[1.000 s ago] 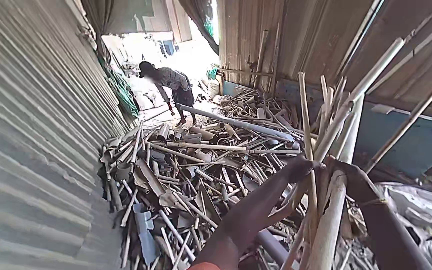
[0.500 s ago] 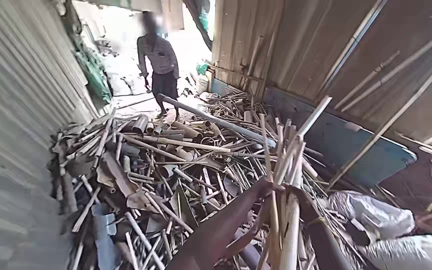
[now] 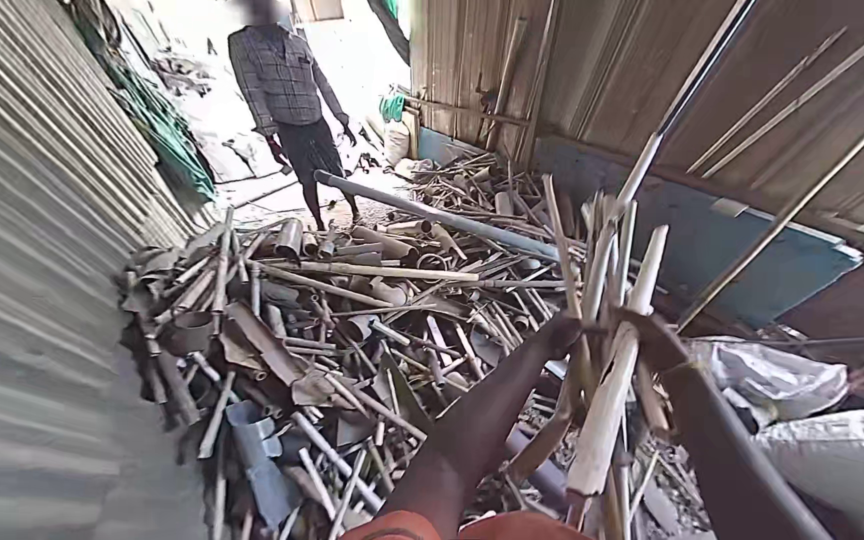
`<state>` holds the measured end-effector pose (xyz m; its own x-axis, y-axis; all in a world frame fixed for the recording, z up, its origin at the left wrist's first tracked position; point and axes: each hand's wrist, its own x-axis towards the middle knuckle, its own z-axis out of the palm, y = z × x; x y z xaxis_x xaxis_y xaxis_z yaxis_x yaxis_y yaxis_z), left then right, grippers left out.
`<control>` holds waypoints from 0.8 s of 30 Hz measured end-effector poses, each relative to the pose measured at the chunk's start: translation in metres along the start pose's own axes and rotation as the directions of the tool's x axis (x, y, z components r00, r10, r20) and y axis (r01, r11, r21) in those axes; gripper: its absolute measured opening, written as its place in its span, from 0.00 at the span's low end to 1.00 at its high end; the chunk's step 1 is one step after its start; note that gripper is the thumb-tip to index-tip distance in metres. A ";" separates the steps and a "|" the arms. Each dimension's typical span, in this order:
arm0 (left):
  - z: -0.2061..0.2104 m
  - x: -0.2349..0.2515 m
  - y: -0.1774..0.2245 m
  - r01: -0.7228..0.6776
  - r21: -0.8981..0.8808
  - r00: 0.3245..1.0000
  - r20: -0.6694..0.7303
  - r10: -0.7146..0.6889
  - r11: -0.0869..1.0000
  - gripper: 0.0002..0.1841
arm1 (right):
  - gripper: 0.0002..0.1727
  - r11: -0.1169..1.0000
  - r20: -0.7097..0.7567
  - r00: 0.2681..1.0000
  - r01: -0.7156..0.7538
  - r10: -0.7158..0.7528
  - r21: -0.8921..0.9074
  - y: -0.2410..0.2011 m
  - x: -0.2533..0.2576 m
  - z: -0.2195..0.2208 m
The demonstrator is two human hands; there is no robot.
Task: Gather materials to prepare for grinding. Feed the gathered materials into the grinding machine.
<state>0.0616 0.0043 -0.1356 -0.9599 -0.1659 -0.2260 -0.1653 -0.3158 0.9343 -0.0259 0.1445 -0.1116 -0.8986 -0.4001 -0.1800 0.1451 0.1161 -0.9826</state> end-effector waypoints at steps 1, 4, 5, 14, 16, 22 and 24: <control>-0.004 0.004 -0.008 0.014 0.010 1.000 -0.007 -0.014 1.000 0.23 | 0.16 1.000 0.001 1.000 -0.012 0.012 -0.004 0.009 -0.006 0.001; -0.012 0.005 -0.020 0.052 0.002 0.999 -0.004 -0.052 0.999 0.25 | 0.17 1.000 0.048 0.999 0.000 0.001 -0.018 0.029 -0.028 0.003; -0.014 0.001 -0.020 0.059 -0.017 0.998 -0.003 -0.059 0.998 0.24 | 0.16 1.000 0.070 0.998 0.001 -0.001 -0.004 0.034 -0.033 0.005; 0.012 0.011 0.078 -0.292 0.124 0.954 0.112 0.279 0.948 0.30 | 0.36 0.904 0.013 0.922 0.382 -0.386 -0.192 -0.062 -0.023 -0.020; 0.022 0.016 0.111 -0.376 0.097 0.921 0.148 0.360 0.921 0.30 | 0.53 0.799 0.095 0.867 0.490 -0.490 -0.350 -0.104 -0.027 -0.029; 0.056 -0.037 0.125 -0.583 -0.034 0.800 0.149 0.581 0.811 0.12 | 0.46 0.521 0.233 0.665 0.718 -0.709 -0.462 -0.128 -0.057 -0.055; 0.062 -0.047 0.113 -0.644 -0.122 0.750 0.097 0.654 0.756 0.07 | 0.45 0.424 0.260 0.567 0.788 -0.781 -0.447 -0.119 -0.069 -0.057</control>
<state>0.0735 0.0346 -0.0019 -0.8500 -0.2405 0.4686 0.5203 -0.2456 0.8179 -0.0046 0.2098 0.0200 -0.5157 -0.5541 0.6535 -0.8315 0.1401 -0.5375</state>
